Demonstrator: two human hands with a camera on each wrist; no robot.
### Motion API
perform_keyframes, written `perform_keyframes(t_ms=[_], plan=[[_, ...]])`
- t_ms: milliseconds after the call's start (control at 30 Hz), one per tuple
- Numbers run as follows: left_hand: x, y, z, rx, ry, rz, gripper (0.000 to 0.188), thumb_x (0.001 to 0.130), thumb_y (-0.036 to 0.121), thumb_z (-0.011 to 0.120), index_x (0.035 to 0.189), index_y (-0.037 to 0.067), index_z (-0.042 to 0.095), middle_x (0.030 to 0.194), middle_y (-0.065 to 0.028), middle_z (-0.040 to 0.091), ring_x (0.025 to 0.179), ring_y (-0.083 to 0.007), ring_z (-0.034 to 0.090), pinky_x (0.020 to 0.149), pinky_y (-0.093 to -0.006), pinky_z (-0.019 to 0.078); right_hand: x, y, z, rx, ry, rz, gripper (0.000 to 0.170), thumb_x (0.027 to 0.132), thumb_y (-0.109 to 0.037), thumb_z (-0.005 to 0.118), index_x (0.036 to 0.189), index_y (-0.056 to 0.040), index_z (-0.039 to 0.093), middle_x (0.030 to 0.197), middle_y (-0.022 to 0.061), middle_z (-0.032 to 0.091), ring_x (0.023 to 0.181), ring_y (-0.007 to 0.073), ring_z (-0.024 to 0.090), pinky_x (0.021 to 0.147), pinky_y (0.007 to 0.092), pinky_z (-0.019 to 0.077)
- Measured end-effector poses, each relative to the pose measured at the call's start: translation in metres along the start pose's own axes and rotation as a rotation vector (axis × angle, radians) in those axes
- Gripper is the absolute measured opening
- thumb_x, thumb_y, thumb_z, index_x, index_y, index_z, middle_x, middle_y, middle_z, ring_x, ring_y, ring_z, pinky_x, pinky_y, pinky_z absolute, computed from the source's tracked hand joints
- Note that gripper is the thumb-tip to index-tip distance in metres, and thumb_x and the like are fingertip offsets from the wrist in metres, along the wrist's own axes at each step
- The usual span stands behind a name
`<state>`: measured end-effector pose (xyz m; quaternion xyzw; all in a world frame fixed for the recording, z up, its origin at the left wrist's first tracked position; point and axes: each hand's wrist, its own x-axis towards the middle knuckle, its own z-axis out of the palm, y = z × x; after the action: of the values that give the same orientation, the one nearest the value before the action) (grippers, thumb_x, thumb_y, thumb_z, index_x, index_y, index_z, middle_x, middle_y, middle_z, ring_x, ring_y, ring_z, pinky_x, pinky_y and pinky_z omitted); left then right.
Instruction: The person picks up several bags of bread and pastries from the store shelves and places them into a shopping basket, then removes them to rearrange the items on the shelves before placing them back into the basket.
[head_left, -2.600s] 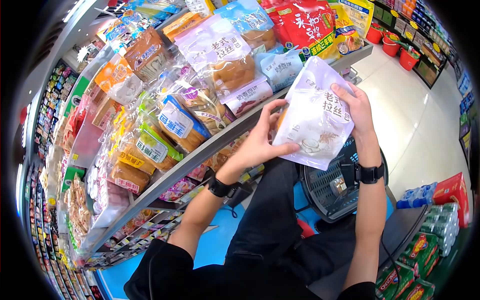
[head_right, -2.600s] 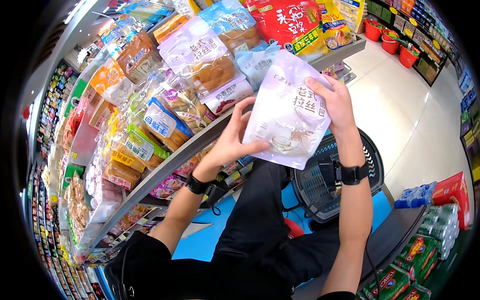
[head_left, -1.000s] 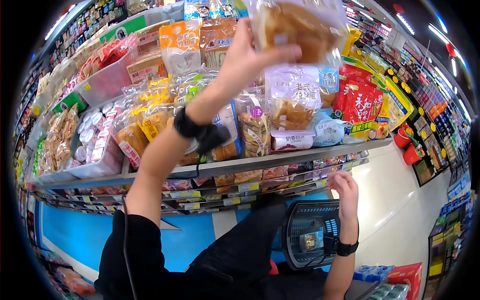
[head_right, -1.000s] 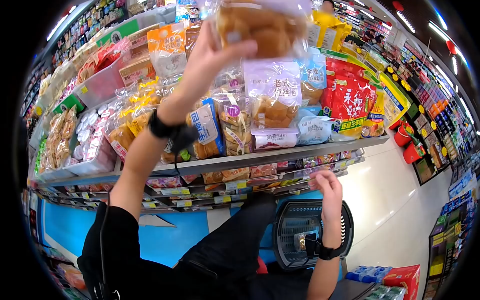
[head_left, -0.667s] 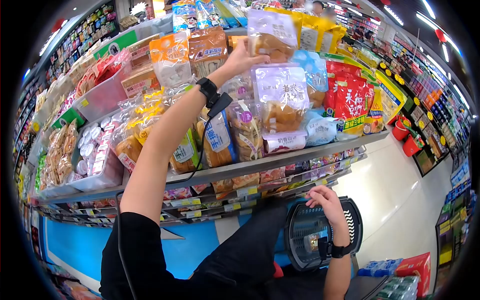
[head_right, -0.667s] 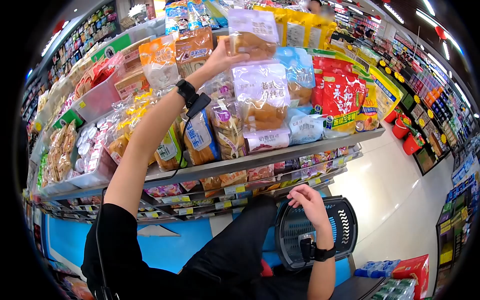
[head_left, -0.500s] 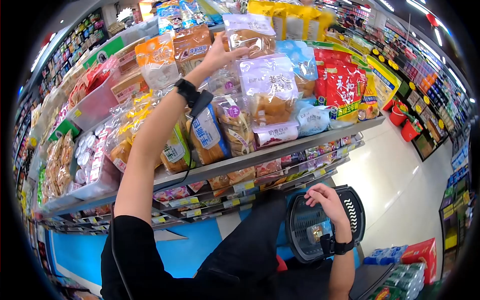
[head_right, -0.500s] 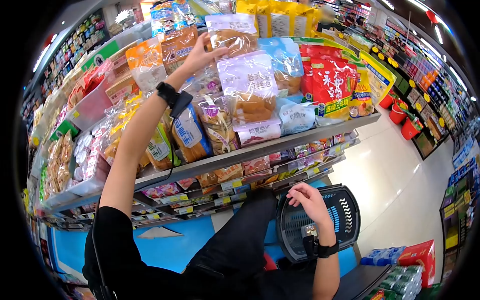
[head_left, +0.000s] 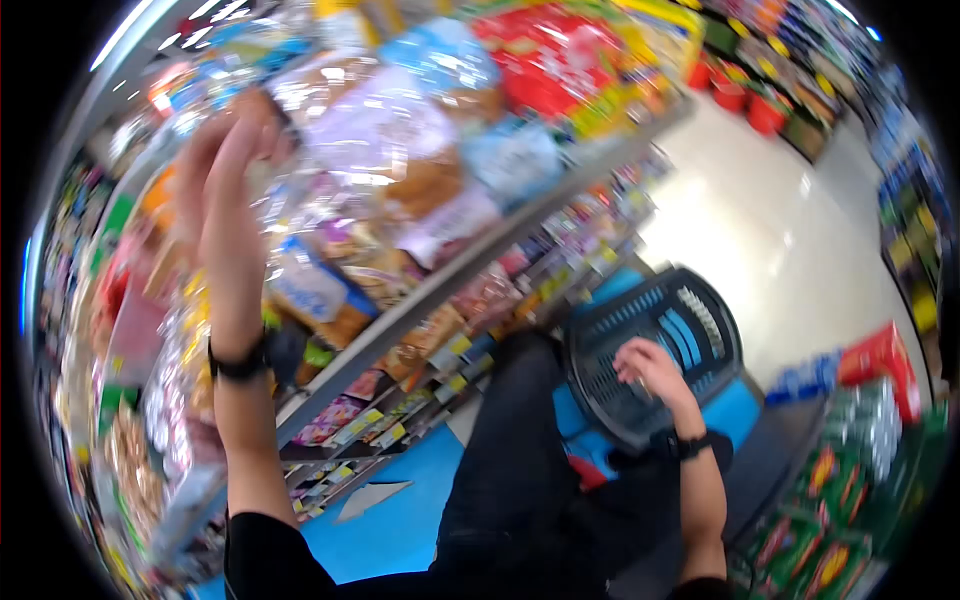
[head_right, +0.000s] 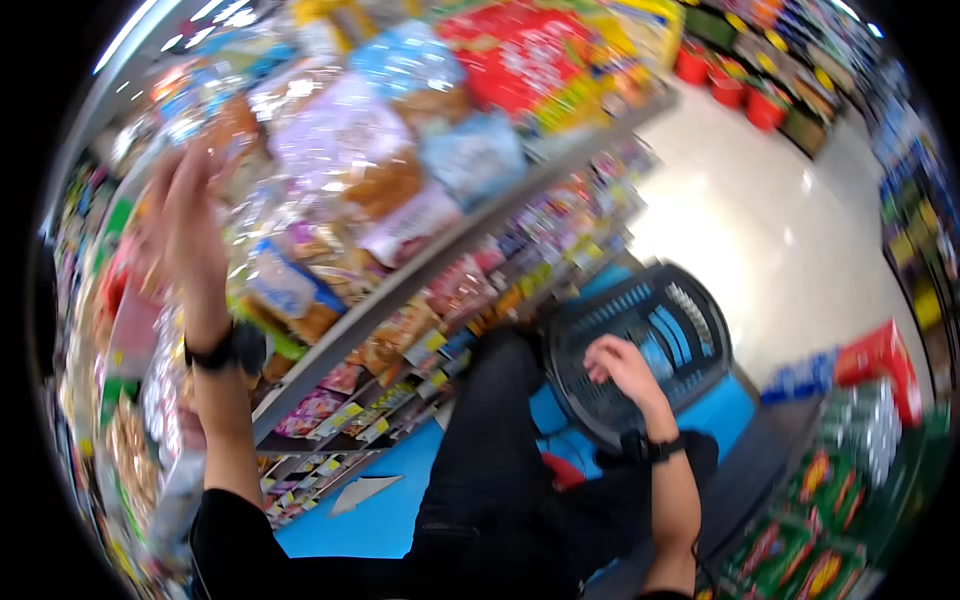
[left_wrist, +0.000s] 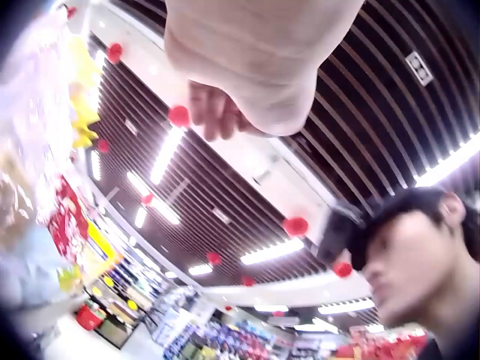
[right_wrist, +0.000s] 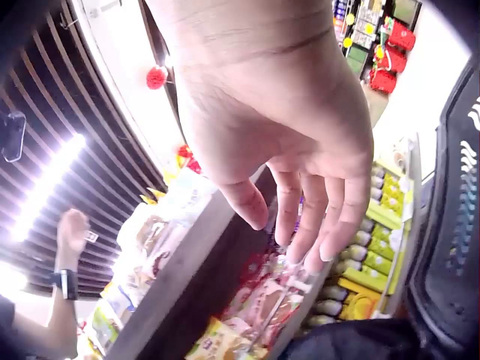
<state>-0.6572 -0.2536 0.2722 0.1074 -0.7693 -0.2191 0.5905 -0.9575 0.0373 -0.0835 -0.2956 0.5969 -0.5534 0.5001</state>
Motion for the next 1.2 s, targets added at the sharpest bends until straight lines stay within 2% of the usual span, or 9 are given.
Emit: perform_keyframes(t_ms=[133, 167, 233, 300, 467, 600, 900, 1067, 1200], plan=[[-0.14, 0.061, 0.04, 0.089, -0.624, 0.476, 0.004, 0.08, 0.012, 0.062, 0.083, 0.01, 0.061, 0.079, -0.0029, 0.063, 0.069, -0.0153, 0.061, 0.065, -0.0286, 0.0517, 0.004, 0.1, -0.052, 0.006, 0.219, 0.174, 0.017, 0.092, -0.018, 0.055, 0.092, -0.0029, 0.063, 0.077, 0.0064, 0.066, 0.061, 0.0135, 0.063, 0.053, 0.0242, 0.0493], [-0.14, 0.064, 0.086, 0.025, -0.666, 1.021, 0.008, 0.075, 0.012, 0.064, 0.083, 0.012, 0.061, 0.08, -0.0013, 0.064, 0.07, -0.0133, 0.062, 0.065, -0.0272, 0.0512, 0.002, 0.128, -0.065, -0.04, 0.265, 0.231, 0.019, 0.09, -0.02, 0.056, 0.089, -0.0025, 0.063, 0.075, 0.007, 0.066, 0.06, 0.0131, 0.064, 0.052, 0.0248, 0.0491], [-0.209, 0.026, 0.154, -0.18, -0.868, 0.551, 0.008, 0.078, 0.013, 0.065, 0.074, 0.01, 0.059, 0.072, -0.0043, 0.059, 0.065, -0.0182, 0.061, 0.058, -0.0313, 0.0481, -0.009, 0.132, -0.065, -0.48, 0.404, 0.422, 0.026, 0.09, -0.025, 0.057, 0.087, 0.0002, 0.064, 0.073, 0.0089, 0.067, 0.062, 0.0158, 0.066, 0.058, 0.0289, 0.0511], [-0.251, -0.004, 0.222, -0.101, -1.016, 0.186, 0.014, 0.082, 0.015, 0.064, 0.073, 0.006, 0.059, 0.07, -0.0086, 0.058, 0.064, -0.0244, 0.061, 0.056, -0.0352, 0.0473, -0.013, 0.155, -0.067, -0.829, 0.471, 0.199, 0.028, 0.087, -0.026, 0.059, 0.085, 0.0012, 0.065, 0.071, 0.0119, 0.067, 0.063, 0.0192, 0.067, 0.061, 0.034, 0.0522], [-0.333, -0.07, 0.327, -0.284, -1.145, -0.485, 0.015, 0.09, 0.016, 0.062, 0.087, 0.001, 0.063, 0.074, -0.0087, 0.063, 0.063, -0.0184, 0.062, 0.059, -0.0291, 0.0472, -0.005, 0.134, -0.077, -0.727, 0.306, 0.37, 0.03, 0.082, -0.027, 0.06, 0.095, -0.0004, 0.068, 0.087, 0.0225, 0.069, 0.087, 0.0369, 0.067, 0.079, 0.0431, 0.052], [-0.402, -0.129, 0.382, -0.819, -1.059, -1.457, 0.015, 0.094, 0.017, 0.054, 0.093, 0.004, 0.063, 0.082, -0.0038, 0.066, 0.068, -0.013, 0.063, 0.061, -0.024, 0.0493, 0.056, 0.203, -0.123, -0.709, 0.339, 0.492, 0.029, 0.084, -0.025, 0.061, 0.087, 0.003, 0.068, 0.082, 0.0188, 0.07, 0.077, 0.0316, 0.07, 0.071, 0.0415, 0.0534], [-0.409, -0.117, 0.405, -0.578, -1.216, -1.209, 0.011, 0.093, 0.012, 0.059, 0.089, 0.002, 0.058, 0.073, 0.0023, 0.059, 0.066, -0.0034, 0.054, 0.061, -0.0222, 0.0441, 0.17, 0.312, -0.122, -1.18, 0.432, 0.753, 0.055, 0.092, -0.051, 0.05, 0.104, -0.0003, 0.068, 0.095, 0.0187, 0.071, 0.089, 0.0338, 0.07, 0.079, 0.0431, 0.055], [-0.407, -0.119, 0.41, -0.329, -1.257, -1.041, 0.009, 0.087, 0.008, 0.061, 0.092, 0.001, 0.059, 0.077, -0.01, 0.063, 0.065, -0.0192, 0.062, 0.062, -0.0298, 0.0493, 0.21, 0.352, -0.139, -1.131, 0.355, 1.099, 0.024, 0.087, -0.025, 0.057, 0.093, -0.0114, 0.076, 0.098, 0.0091, 0.074, 0.091, 0.0243, 0.072, 0.063, 0.0405, 0.0584], [-0.404, -0.118, 0.411, -0.313, -1.323, -1.019, 0.009, 0.087, 0.008, 0.061, 0.091, 0.001, 0.058, 0.081, -0.0104, 0.061, 0.07, -0.0222, 0.063, 0.065, -0.0323, 0.0493, 0.201, 0.389, -0.151, -1.064, 0.531, 1.064, 0.025, 0.089, -0.022, 0.055, 0.1, -0.0104, 0.074, 0.109, 0.0114, 0.071, 0.098, 0.026, 0.07, 0.08, 0.0374, 0.056]])
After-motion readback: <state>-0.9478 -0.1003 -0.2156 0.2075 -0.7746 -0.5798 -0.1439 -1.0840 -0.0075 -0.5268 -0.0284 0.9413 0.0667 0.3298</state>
